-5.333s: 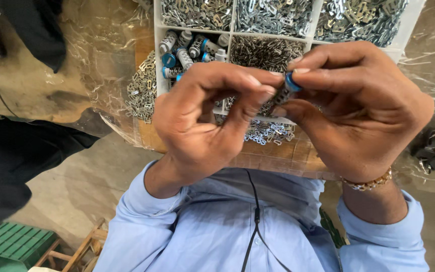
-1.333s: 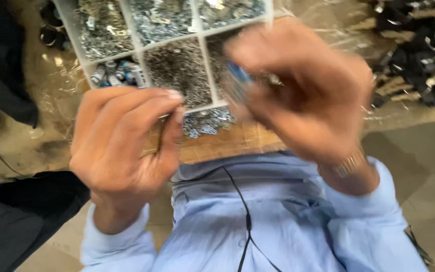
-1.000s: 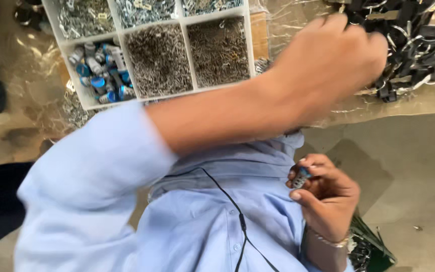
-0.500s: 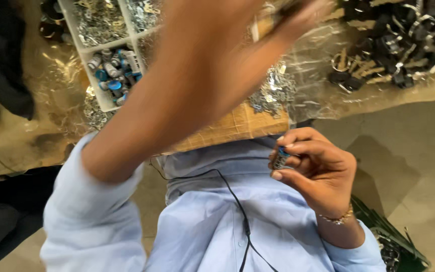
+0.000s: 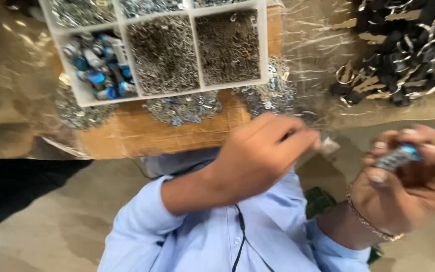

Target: The person repeatedly picks up small metal key pins from a pile on the table and inserts them into a small cylindrical container with a blue cap. They hold the container in one hand and use the other to place the pins inside, repeating this action throughout the clip.

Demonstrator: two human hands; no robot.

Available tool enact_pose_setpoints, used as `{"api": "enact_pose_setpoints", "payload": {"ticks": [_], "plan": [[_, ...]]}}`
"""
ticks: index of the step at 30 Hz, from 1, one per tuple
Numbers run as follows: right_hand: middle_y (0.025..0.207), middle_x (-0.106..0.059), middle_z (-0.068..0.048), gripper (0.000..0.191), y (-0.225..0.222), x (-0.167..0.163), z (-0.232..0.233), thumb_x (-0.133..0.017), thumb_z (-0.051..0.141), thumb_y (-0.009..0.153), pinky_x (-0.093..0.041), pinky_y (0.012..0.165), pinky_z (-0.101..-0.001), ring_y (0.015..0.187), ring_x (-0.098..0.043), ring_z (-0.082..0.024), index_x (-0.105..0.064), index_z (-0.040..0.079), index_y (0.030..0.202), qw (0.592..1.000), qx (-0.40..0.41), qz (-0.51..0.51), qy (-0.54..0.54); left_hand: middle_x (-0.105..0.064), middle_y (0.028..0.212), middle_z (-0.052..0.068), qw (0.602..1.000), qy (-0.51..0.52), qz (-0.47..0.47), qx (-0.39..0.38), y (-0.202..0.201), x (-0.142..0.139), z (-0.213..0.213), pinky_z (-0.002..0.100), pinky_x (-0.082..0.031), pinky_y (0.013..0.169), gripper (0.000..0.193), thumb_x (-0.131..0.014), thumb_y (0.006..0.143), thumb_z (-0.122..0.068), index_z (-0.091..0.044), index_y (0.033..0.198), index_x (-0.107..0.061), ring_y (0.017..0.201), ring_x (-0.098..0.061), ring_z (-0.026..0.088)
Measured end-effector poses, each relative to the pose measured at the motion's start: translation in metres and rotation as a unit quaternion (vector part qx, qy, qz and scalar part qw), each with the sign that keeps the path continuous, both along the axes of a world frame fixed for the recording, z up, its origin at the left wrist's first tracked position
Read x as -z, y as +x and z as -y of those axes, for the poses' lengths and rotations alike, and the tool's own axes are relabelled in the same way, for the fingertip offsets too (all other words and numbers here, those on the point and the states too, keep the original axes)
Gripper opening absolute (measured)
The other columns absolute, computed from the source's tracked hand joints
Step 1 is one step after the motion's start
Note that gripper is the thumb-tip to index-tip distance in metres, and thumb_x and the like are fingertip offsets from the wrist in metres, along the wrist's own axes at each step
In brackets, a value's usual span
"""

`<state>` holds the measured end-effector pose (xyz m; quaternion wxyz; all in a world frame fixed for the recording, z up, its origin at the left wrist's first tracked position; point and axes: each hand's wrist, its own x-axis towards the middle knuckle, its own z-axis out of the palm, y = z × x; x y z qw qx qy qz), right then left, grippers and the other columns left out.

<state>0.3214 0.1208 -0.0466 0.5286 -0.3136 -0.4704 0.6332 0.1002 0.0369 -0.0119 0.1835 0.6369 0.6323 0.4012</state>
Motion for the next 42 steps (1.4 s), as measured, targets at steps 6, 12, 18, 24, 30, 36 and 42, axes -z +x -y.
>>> {"api": "enact_pose_setpoints", "payload": {"ticks": [6, 12, 18, 24, 30, 36, 42], "plan": [[0.118, -0.063, -0.019, 0.038, -0.045, 0.03, 0.004, -0.084, -0.015, 0.089, -0.062, 0.081, -0.0294, 0.093, -0.067, -0.021, -0.067, -0.007, 0.122, 0.998, -0.03, 0.042, -0.036, -0.066, 0.108, 0.006, 0.995, -0.038, -0.043, -0.079, 0.007, 0.019, 0.016, 0.034, -0.054, 0.078, 0.026, -0.076, 0.092, -0.006, -0.006, 0.118, -0.069, 0.092, -0.065, 0.023], [0.126, -0.061, -0.019, 0.036, -0.088, 0.043, 0.004, -0.081, -0.018, 0.096, -0.066, 0.084, -0.0298, 0.099, -0.069, -0.022, -0.065, -0.005, 0.125, 0.995, -0.077, 0.056, -0.016, -0.063, 0.104, 0.007, 0.985, -0.057, -0.073, -0.145, -0.008, 0.017, 0.051, 0.034, -0.051, 0.073, 0.032, -0.078, 0.093, -0.005, -0.005, 0.123, -0.07, 0.086, -0.06, 0.025], [0.125, -0.063, -0.021, 0.036, -0.106, 0.033, -0.011, -0.08, -0.017, 0.095, -0.066, 0.081, -0.0305, 0.097, -0.071, -0.022, -0.063, -0.005, 0.124, 0.996, -0.071, 0.044, -0.023, -0.064, 0.102, 0.006, 0.978, -0.071, -0.106, -0.167, -0.027, 0.013, 0.082, 0.035, -0.05, 0.069, 0.033, -0.08, 0.089, 0.0, -0.006, 0.121, -0.072, 0.082, -0.06, 0.023], [0.121, -0.063, -0.02, 0.035, -0.095, 0.037, -0.021, -0.08, -0.02, 0.099, -0.065, 0.083, -0.0323, 0.095, -0.068, -0.023, -0.062, -0.007, 0.126, 0.996, -0.079, 0.046, 0.017, -0.064, 0.104, 0.007, 0.972, -0.065, -0.158, -0.163, -0.027, 0.027, 0.103, 0.034, -0.052, 0.072, 0.036, -0.078, 0.089, 0.0, -0.006, 0.124, -0.072, 0.086, -0.062, 0.022], [0.117, -0.065, -0.017, 0.041, -0.047, 0.025, 0.007, -0.079, -0.012, 0.09, -0.065, 0.074, -0.0301, 0.096, -0.07, -0.024, -0.066, 0.003, 0.125, 0.992, -0.115, -0.001, -0.055, -0.061, 0.099, 0.009, 0.971, -0.113, -0.152, -0.148, -0.025, -0.001, 0.046, 0.036, -0.051, 0.07, 0.044, -0.078, 0.094, -0.021, -0.001, 0.132, -0.069, 0.083, -0.06, 0.025], [0.118, -0.065, -0.018, 0.043, -0.02, 0.016, 0.055, -0.086, -0.011, 0.079, -0.064, 0.075, -0.0331, 0.094, -0.071, -0.025, -0.07, 0.002, 0.117, 0.959, -0.231, 0.008, -0.166, -0.059, 0.11, 0.009, 0.976, -0.117, -0.099, -0.152, -0.029, -0.005, 0.05, 0.034, -0.054, 0.082, 0.039, -0.074, 0.106, -0.02, -0.002, 0.138, -0.06, 0.095, -0.061, 0.024], [0.115, -0.063, -0.017, 0.043, -0.02, 0.021, 0.072, -0.086, -0.014, 0.077, -0.066, 0.076, -0.0351, 0.098, -0.071, -0.027, -0.071, 0.003, 0.113, 0.939, -0.283, 0.065, -0.186, -0.061, 0.104, 0.011, 0.968, -0.101, -0.175, -0.15, -0.013, 0.016, 0.07, 0.037, -0.053, 0.076, 0.038, -0.075, 0.091, -0.026, -0.008, 0.124, -0.072, 0.091, -0.057, 0.028]]}}
